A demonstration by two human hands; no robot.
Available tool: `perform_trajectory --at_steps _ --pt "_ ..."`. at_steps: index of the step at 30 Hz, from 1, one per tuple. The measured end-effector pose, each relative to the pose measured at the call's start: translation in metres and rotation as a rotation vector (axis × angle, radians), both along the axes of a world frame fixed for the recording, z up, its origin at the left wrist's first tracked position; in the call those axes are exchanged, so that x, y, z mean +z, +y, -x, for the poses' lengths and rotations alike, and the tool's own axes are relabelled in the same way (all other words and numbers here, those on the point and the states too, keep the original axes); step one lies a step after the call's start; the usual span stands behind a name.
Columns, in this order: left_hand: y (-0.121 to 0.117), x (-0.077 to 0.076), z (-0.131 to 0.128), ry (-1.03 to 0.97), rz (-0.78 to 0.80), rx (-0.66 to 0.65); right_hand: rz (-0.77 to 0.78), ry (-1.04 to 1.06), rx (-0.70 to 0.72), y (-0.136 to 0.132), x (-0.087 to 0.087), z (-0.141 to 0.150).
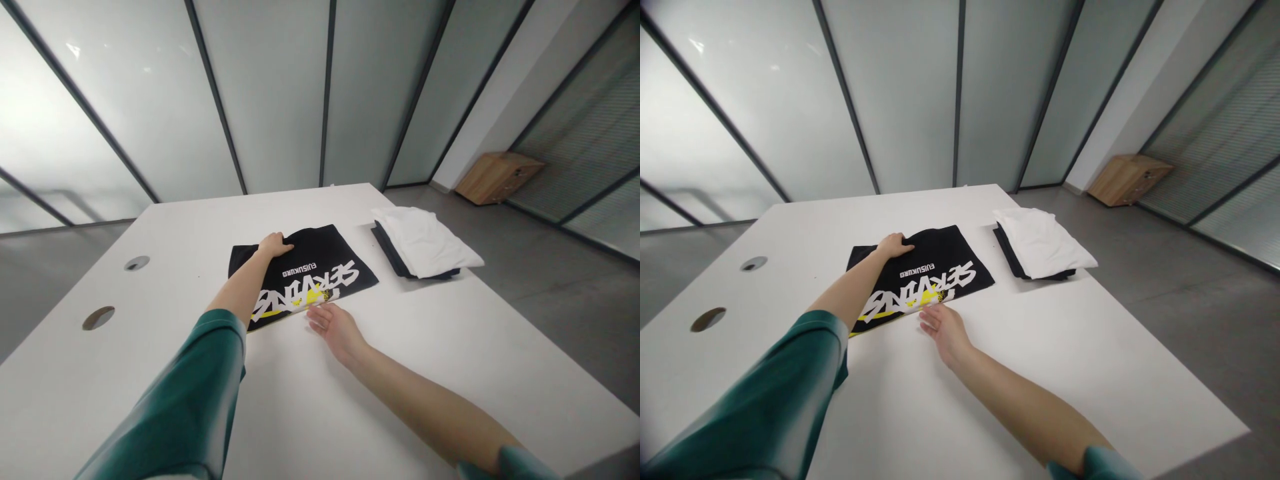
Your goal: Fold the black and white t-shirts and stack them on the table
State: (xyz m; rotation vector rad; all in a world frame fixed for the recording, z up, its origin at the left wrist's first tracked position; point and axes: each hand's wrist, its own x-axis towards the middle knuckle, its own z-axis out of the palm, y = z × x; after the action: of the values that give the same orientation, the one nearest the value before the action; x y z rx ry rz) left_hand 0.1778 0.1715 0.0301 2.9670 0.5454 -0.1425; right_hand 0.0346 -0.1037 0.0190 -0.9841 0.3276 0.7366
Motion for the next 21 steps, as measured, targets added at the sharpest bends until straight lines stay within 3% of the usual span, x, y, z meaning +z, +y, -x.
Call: perform_trajectory --at_steps 5,11,18,21 --pt "-0.004 0.003 -0.003 0.084 0.014 -0.048 0.001 -0.065 -0.072 -0.012 0.007 -0.012" --pt "-0.002 0.009 0.006 0.070 -0.018 -0.109 0.020 -0.096 -0.370 -0.025 0.016 -0.077" --pt "0.028 0.022 0.026 0.220 -0.076 -0.103 0.213 -0.164 -0.271 -0.029 0.004 -0.144" --pt "0.044 0.027 0.045 0.277 0.035 -0.085 0.463 -0.359 -0.164 -0.030 -0.002 -0.182"
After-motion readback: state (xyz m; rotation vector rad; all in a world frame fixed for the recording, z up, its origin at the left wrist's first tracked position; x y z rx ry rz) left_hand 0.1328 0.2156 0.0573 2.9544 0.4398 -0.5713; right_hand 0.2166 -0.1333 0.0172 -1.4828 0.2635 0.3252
